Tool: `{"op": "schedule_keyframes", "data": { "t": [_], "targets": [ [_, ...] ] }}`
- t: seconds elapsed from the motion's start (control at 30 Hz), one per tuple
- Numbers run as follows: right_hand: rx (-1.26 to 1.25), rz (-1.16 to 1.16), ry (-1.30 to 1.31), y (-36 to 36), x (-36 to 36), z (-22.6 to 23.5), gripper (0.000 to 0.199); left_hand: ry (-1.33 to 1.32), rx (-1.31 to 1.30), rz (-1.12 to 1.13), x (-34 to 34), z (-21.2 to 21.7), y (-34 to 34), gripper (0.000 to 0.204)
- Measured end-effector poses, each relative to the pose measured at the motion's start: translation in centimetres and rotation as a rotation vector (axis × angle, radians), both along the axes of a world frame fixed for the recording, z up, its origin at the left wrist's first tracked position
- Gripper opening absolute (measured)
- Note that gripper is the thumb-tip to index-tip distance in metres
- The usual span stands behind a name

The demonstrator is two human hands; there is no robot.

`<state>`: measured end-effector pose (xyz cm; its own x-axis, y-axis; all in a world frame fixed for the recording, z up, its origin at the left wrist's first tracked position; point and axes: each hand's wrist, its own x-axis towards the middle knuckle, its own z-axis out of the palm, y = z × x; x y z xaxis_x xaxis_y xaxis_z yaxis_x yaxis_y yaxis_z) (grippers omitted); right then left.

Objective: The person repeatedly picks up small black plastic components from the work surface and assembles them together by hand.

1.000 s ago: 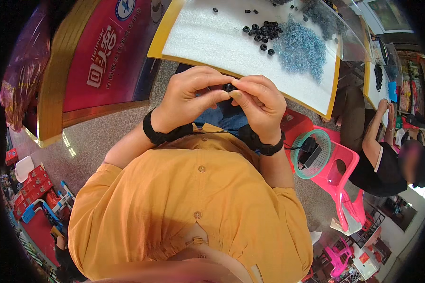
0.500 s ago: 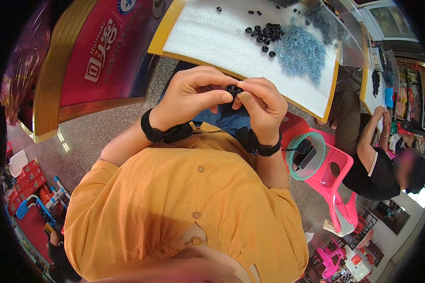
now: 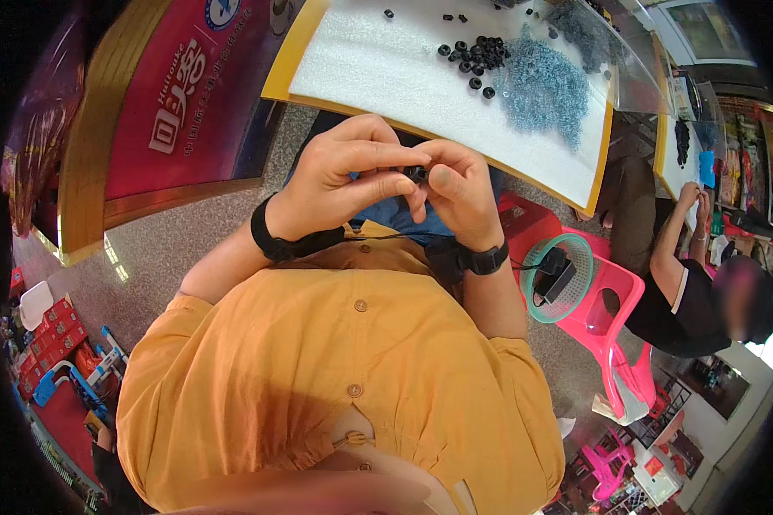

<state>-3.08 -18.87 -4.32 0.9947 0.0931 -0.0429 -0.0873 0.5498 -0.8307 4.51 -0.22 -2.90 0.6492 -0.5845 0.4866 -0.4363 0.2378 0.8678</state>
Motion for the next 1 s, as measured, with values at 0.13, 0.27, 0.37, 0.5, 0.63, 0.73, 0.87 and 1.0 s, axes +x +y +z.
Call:
{"op": "schedule_keyframes", "data": {
  "t": [0.13, 0.27, 0.37, 0.5, 0.63, 0.73, 0.87, 1.0],
  "targets": [
    [0.119, 0.099, 0.022, 0.1, -0.3, -0.9, 0.044, -0.014, 0.006, -0.044, 0.2, 0.1, 0.2, 0.027],
    [0.118, 0.130, 0.003, 0.5, -0.5, -0.7, 0.044, -0.013, -0.001, -0.045, 0.6, -0.4, 0.1, 0.027],
    [0.019, 0.112, 0.012, 1.2, -0.6, 0.1, 0.045, -0.073, 0.053, -0.045, 1.1, -0.2, 0.5, 0.027],
    [-0.041, 0.098, 0.126, 1.7, -1.4, 0.9, 0.044, -0.117, 0.101, -0.062, 1.4, -0.4, 0.6, 0.028],
    [-0.078, 0.073, 0.128, 1.6, -2.1, 1.0, 0.044, -0.124, 0.095, -0.082, 0.9, -0.5, 0.2, 0.029],
    [-0.028, 0.065, 0.145, 1.1, -2.9, 2.4, 0.044, -0.084, 0.073, -0.135, 0.3, 0.3, 0.0, 0.032],
    [0.065, 0.160, 0.134, 0.4, -3.9, 3.1, 0.045, -0.018, -0.017, -0.193, -0.8, 0.2, -0.5, 0.034],
    [0.088, 0.120, 0.177, 1.0, -4.7, 3.2, 0.040, 0.020, -0.077, -0.193, -1.6, -0.4, -0.9, 0.031]
  ]
}}
